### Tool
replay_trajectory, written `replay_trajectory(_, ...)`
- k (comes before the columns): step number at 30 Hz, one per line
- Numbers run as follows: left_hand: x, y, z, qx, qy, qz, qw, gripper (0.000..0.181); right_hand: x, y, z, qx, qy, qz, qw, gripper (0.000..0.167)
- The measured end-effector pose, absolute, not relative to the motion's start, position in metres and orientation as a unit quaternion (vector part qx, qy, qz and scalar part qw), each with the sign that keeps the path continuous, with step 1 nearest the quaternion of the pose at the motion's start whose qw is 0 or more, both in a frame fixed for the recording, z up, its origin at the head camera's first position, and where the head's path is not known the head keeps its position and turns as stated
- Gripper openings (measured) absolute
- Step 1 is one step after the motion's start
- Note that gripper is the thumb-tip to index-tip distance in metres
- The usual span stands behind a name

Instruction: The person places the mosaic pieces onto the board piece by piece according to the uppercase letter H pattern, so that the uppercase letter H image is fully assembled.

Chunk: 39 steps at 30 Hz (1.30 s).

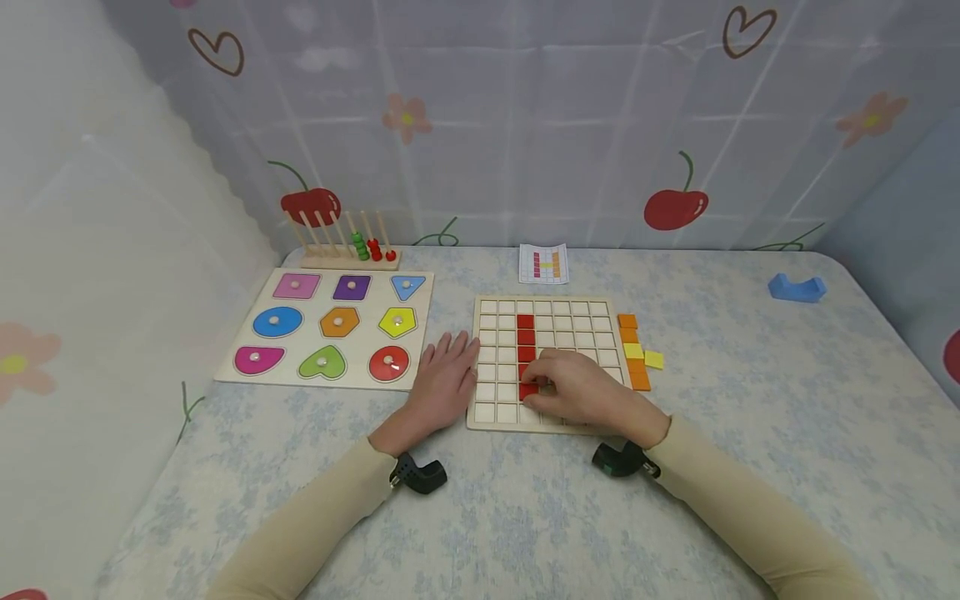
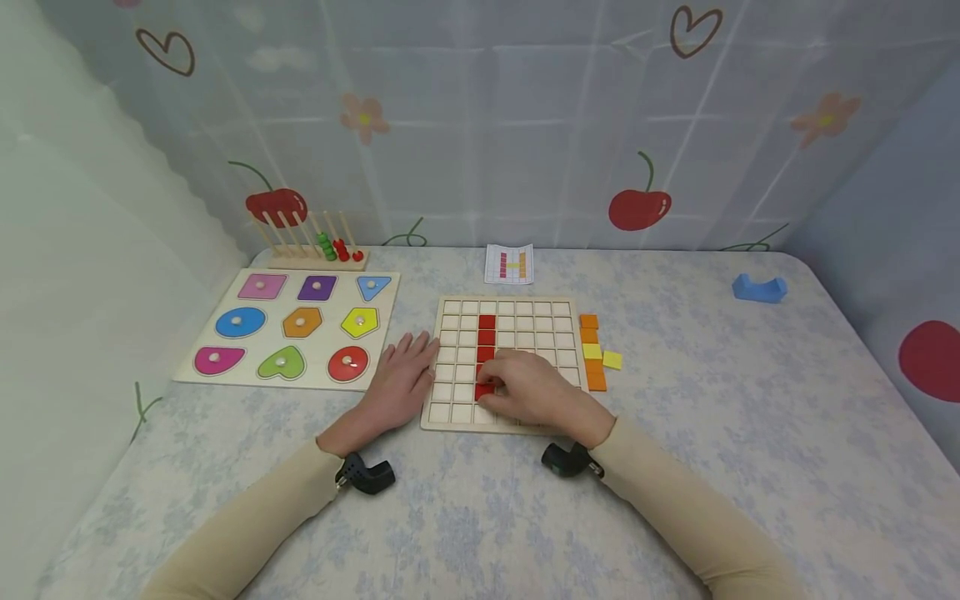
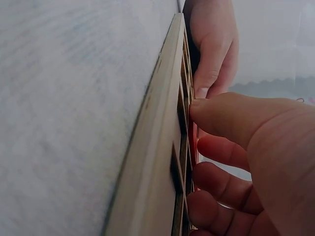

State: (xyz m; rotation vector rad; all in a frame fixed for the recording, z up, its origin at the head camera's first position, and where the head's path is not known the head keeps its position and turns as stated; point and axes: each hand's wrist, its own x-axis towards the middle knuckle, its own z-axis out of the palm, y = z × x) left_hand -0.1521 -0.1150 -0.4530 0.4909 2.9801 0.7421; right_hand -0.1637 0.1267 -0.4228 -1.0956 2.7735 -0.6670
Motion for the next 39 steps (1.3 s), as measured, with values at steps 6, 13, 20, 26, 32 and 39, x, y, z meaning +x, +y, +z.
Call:
replay_trajectory(6, -0.1517, -0.1151, -0.4534, 0.160, 0.957, 0.240, 0.013, 0.052, -0.1638, 0.1277, -0.4216, -0.358, 0.907, -0.218, 0.047, 0.013)
replay_trajectory(13, -0.1515, -0.1148, -0.4531, 0.162, 0.958, 0.237, 0.013, 0.052, -0.1641, 0.1277, -0.4217, -0.361, 0.905, -0.220, 0.046, 0.013)
replay_trajectory(20, -0.1505, -0.1151, -0.4523, 0.162, 0.957, 0.240, 0.009, 0.051, -0.1639, 0.1285, -0.4226, -0.367, 0.901, -0.228, 0.045, 0.012)
replay_trajectory(26, -0.1509, -0.1152, -0.4513, 0.162, 0.956, 0.243, 0.009, 0.051, -0.1637, 0.1285, -0.4209, -0.367, 0.900, -0.230, 0.045, 0.010)
replay_trajectory(32, -0.1522, -0.1150, -0.4521, 0.157, 0.958, 0.240, 0.014, 0.052, -0.1646, 0.1286, -0.4204, -0.366, 0.901, -0.230, 0.050, 0.011)
replay_trajectory(39, -0.1522, -0.1152, -0.4532, 0.160, 0.957, 0.240, 0.011, 0.052, -0.1652, 0.1294, -0.4209, -0.368, 0.899, -0.232, 0.052, 0.010)
